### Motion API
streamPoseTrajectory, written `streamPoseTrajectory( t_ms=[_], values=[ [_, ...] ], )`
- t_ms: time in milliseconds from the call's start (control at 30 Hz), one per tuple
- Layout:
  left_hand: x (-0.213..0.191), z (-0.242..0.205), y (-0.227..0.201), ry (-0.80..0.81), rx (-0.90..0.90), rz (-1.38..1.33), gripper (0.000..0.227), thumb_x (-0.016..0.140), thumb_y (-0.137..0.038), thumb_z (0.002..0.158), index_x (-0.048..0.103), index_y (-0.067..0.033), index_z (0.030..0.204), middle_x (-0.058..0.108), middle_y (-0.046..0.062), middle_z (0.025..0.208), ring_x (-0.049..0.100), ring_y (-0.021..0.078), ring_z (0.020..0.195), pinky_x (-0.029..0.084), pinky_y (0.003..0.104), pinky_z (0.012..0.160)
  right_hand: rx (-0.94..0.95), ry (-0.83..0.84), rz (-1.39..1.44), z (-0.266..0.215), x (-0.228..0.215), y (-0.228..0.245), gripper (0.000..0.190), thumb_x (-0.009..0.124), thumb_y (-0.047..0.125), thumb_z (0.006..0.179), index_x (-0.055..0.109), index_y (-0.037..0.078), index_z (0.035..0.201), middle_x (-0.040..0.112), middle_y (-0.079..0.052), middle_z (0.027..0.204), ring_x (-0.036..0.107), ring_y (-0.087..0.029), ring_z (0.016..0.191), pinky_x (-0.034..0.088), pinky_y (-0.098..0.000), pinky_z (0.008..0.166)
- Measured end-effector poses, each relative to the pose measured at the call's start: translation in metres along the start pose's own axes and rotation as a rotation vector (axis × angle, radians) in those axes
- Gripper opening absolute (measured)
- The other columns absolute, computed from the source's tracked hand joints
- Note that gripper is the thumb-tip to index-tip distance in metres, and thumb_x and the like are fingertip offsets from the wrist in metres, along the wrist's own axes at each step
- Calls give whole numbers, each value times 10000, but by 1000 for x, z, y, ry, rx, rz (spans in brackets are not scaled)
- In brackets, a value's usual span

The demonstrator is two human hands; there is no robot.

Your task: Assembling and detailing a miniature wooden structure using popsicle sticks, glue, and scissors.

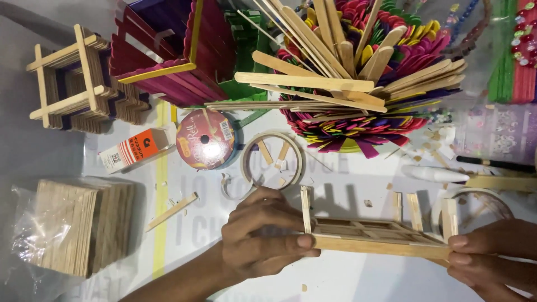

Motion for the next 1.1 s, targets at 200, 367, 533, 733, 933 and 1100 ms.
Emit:
streamPoseTrajectory(
  t_ms=[200,367,533,733,933,1100],
  values=[
    [-2,0,0,26,-35,-15,227,816,-150,933,672,-113,1104,742,95,993,761,217,784,554,375,719,-117,-45,24,-5,11,11,526,768,-173,614,817,-20,1115,884,-17,1181,847,-73,1169,753,-253,944],
    [0,3,0,-8,-32,-19,224,815,-152,924,663,-106,1081,739,90,933,737,210,747,550,358,699,13,-123,81,-3,13,18,543,714,-267,632,792,-80,1137,853,-70,1174,831,-122,1156,693,-293,995],
    [1,5,-2,-23,-49,-24,230,807,-147,913,626,-83,1039,733,99,887,729,205,730,556,348,701,162,-178,94,-5,20,19,537,696,-321,649,815,-86,1117,860,-71,1151,861,-146,1118,696,-304,1002],
    [1,-2,3,-45,-109,-45,426,862,-182,861,520,-96,1101,740,89,839,715,222,680,554,364,696,-475,-189,-401,4,26,34,503,841,30,584,745,90,1074,728,46,1150,771,2,987,634,-111,956],
    [-1,-2,0,-12,2,6,277,812,-118,936,626,-142,1140,701,96,931,700,239,717,545,380,670,-527,-198,-482,4,35,44,422,813,45,631,734,74,1044,696,37,1154,755,11,975,631,-111,959],
    [2,7,0,0,9,-20,79,726,-113,946,727,-82,1018,659,97,928,718,256,711,556,372,675,-588,-197,-397,6,32,81,312,862,121,651,754,130,944,781,95,1032,804,86,837,611,-58,815]
  ],
)
Point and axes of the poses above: each hand's wrist, its own z-axis towards the middle knuckle, its own x-axis out of the palm, y = z × x, the point moved 3 cm from there along z, towards the middle knuckle
